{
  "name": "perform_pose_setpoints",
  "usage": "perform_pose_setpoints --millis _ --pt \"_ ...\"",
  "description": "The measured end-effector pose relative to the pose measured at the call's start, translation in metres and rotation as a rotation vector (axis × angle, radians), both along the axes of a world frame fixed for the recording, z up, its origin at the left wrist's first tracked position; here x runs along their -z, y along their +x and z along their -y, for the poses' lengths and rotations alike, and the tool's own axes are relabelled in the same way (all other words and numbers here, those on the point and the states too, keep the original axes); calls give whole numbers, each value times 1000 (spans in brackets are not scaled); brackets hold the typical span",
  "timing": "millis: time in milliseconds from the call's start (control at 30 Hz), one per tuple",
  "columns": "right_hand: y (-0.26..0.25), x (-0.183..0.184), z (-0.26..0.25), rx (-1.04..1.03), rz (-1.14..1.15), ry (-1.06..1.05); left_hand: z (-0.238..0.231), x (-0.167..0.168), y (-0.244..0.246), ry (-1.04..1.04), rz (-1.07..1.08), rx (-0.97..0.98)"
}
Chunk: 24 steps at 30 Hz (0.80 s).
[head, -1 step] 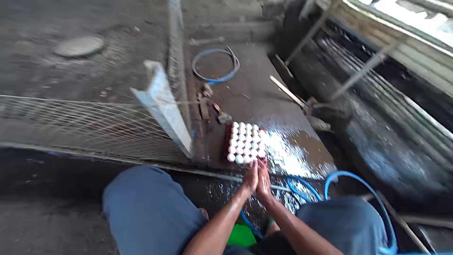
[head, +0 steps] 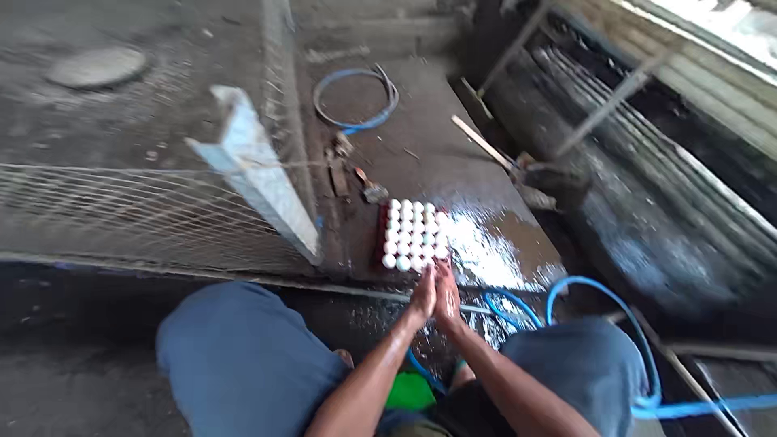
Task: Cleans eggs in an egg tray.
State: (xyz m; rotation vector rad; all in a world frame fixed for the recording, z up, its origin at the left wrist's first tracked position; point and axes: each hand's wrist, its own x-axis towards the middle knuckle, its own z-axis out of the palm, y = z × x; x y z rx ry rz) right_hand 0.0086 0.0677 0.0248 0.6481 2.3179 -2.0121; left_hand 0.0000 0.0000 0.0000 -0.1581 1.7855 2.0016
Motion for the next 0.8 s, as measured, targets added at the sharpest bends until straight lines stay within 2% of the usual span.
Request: perform_pose_setpoints --millis 33,67,100,167,233,333,400,467,500,567,633,700,800 --pt "-2 21 -6 25 -69 -3 0 -7 5 -13 19 20" --pt "-4 27 -8 89 -48 -27 -2 -10 8 -22 9 -4" --pt "-3 21 -6 136 3 -48 -4 -10 8 18 -7 -34" --pt "6 15 -2 92 -3 -44 -6 -9 6 93 -8 -74" --pt "10 27 -8 44 -91 -18 -5 -10 8 63 38 -47" --pt "-6 31 -20 137 1 -1 -9 -8 10 -51 50 -8" --pt "-1 22 -12 109 -11 18 -10 -26 5 -7 28 -1" --pt "12 23 -10 54 -79 -11 -11 -61 9 -21 149 0" --pt "10 29 -14 64 -74 -24 -7 -53 12 -16 128 38" --pt "-5 38 -25 147 -25 -79 -3 -12 11 -16 7 60" --pt "-4 29 -20 177 5 -48 -4 -14 10 -8 23 48" --pt "9 24 -15 93 -68 23 -9 -15 10 74 37 -37" --pt "-4 32 -29 110 21 -1 -8 -16 10 -33 154 -11"
